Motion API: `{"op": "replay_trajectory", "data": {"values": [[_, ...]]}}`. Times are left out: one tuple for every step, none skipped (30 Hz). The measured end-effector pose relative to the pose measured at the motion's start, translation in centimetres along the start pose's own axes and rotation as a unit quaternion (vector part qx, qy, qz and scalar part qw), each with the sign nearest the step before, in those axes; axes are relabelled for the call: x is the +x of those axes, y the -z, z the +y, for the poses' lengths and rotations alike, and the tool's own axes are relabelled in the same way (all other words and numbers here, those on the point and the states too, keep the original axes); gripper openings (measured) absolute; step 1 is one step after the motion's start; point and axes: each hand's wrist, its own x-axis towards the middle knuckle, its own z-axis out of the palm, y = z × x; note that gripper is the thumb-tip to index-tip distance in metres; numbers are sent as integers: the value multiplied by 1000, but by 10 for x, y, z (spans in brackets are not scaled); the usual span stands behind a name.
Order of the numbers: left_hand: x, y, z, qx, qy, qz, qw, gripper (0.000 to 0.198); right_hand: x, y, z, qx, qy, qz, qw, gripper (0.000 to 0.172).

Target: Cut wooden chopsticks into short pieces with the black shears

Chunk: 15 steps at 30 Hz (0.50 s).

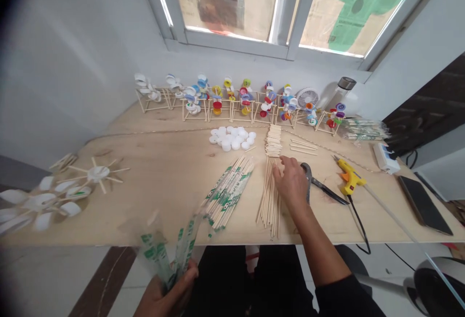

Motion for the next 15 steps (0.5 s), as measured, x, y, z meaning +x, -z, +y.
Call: {"op": "replay_trajectory", "data": {"values": [[1,-1,3,-5,3,-10,1000,43,-5,0,-5,-24,17,-15,999,35],[2,-1,6,-10,7,-21,1000,43,-9,-2,-12,-56,40,-44,997,34],[3,-2,8,-15,10,-31,999,43,-13,-4,-18,-73,57,-77,993,31],[4,-3,11,-21,14,-37,999,43,-16,-8,-24,-85,69,-107,988,27],[4,-4,13,-27,16,-39,999,43,-19,-12,-30,-95,78,-133,984,24],[5,-4,14,-34,15,-38,999,43,-20,-17,-35,-102,80,-150,980,21],[5,-5,15,-41,13,-34,998,44,-20,-21,-39,-114,79,-162,977,20],[4,-5,15,-45,10,-30,998,44,-19,-26,-42,-130,74,-169,974,20],[4,-5,15,-47,6,-28,998,44,-18,-30,-44,-147,67,-172,972,20],[3,-5,14,-46,4,-28,999,43,-15,-34,-45,-164,59,-172,970,22],[3,-5,14,-45,3,-30,999,43,-13,-37,-46,-180,52,-171,967,25],[3,-4,12,-44,3,-33,999,42,-11,-40,-47,-193,45,-171,965,27],[3,-4,11,-44,4,-35,998,43,-10,-42,-48,-203,40,-170,964,30],[3,-4,10,-47,4,-38,998,43,-9,-44,-50,-210,36,-169,962,33],[3,-4,9,-49,6,-39,998,44,-9,-46,-51,-213,33,-169,962,35]]}}
